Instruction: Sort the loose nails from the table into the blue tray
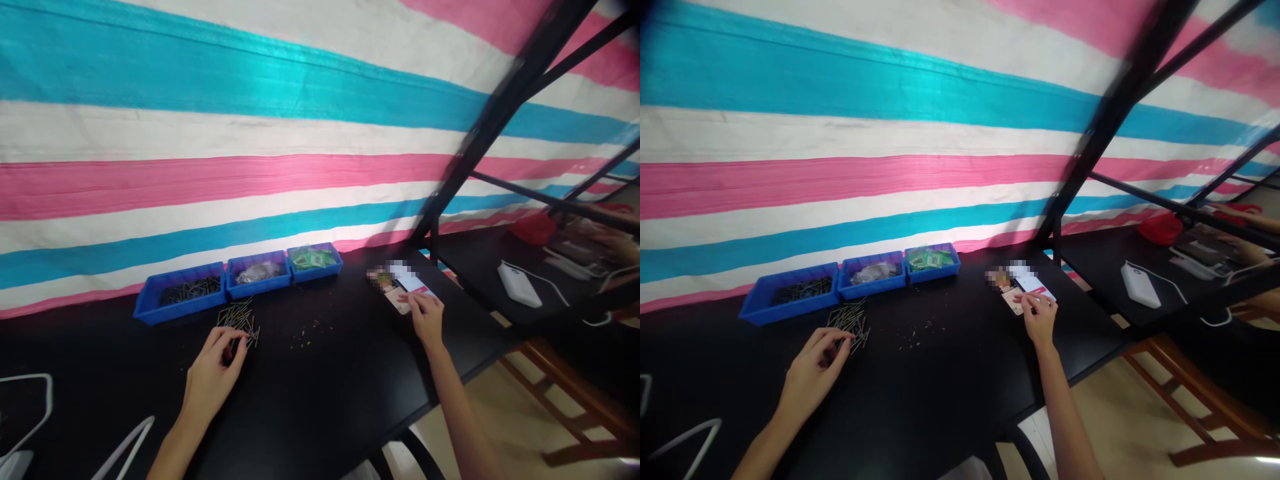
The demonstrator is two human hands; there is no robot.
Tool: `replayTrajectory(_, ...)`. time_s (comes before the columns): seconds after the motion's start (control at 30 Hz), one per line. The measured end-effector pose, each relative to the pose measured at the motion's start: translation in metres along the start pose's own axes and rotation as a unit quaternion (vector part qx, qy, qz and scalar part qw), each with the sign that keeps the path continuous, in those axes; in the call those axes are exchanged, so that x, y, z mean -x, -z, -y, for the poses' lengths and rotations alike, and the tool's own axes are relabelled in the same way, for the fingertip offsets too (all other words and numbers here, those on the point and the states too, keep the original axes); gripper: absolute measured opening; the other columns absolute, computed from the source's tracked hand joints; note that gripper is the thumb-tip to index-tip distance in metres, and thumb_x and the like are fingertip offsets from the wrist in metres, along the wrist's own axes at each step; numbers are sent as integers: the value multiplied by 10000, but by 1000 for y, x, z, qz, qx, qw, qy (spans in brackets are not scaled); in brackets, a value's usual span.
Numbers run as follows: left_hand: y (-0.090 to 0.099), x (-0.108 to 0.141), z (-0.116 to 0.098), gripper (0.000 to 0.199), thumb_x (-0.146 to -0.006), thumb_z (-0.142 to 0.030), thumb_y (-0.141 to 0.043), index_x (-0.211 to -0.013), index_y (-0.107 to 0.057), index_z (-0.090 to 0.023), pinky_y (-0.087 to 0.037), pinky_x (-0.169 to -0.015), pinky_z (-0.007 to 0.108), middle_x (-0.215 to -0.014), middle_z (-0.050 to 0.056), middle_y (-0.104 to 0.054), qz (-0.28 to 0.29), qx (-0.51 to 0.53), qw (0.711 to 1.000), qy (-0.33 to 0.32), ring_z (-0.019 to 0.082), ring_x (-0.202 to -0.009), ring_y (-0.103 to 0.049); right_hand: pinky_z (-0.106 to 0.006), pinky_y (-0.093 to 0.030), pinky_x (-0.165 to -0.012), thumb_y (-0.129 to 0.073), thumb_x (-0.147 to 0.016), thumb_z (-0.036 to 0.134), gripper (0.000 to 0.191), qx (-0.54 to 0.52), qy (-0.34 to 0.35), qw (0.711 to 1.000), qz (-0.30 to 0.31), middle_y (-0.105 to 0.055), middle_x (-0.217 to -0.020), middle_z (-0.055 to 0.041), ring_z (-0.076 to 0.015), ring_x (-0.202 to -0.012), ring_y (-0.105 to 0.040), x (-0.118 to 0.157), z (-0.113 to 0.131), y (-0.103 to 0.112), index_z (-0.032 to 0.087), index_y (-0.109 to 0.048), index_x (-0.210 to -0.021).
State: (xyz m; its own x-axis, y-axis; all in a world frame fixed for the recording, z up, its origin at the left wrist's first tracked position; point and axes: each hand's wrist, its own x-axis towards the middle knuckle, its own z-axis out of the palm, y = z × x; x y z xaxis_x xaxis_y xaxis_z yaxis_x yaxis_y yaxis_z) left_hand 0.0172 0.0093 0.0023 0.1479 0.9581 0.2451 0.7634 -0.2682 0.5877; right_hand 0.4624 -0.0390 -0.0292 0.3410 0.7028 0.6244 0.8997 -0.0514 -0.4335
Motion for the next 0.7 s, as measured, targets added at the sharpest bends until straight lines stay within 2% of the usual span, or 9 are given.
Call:
replayTrajectory(0.17, 1, -1, -3, 218, -817, -415, -458, -846, -585, -240, -398, -495, 181, -929, -19, -543, -7, -7, 1000, 3, 74, -592, -504, -369, -282, -872, -440, -845, 347, 301, 24, 8, 1000, -6, -669, -859, -38, -183, -882, -569, 0, 0, -3, 226, -697, -747)
replayTrajectory(0.33, 2, 0, -3, 222, -817, -419, -458, -840, -584, -237, -399, -490, 178, -922, -14, -547, -7, -8, 1000, -2, 77, -595, -507, -381, -268, -878, -424, -841, 317, 331, 66, -24, 997, -46, -666, -756, -35, -184, -821, -560, 0, 2, -2, 216, -675, -649)
replayTrajectory(0.47, 1, 0, -2, 226, -818, -417, -458, -853, -588, -236, -410, -495, 180, -923, -5, -548, -4, -5, 1000, -11, 83, -604, -514, -368, -275, -885, -397, -854, 329, 368, 40, -5, 999, -26, -663, -768, -30, -174, -828, -561, -1, 5, 1, 222, -668, -630)
replayTrajectory(0.57, 1, 0, -2, 217, -812, -409, -467, -850, -592, -237, -412, -493, 181, -917, -3, -551, -10, -7, 1000, -18, 84, -601, -519, -373, -276, -882, -394, -855, 350, 357, 54, -7, 998, -16, -667, -812, -31, -179, -856, -563, -1, 6, 1, 229, -684, -685)
replayTrajectory(0.7, 1, 0, -3, 213, -812, -396, -464, -854, -596, -234, -410, -491, 180, -906, -4, -554, -17, -8, 1000, -21, 81, -591, -514, -380, -279, -884, -389, -855, 360, 374, 71, -13, 997, -14, -666, -793, -41, -184, -839, -563, -1, 3, -2, 220, -680, -668)
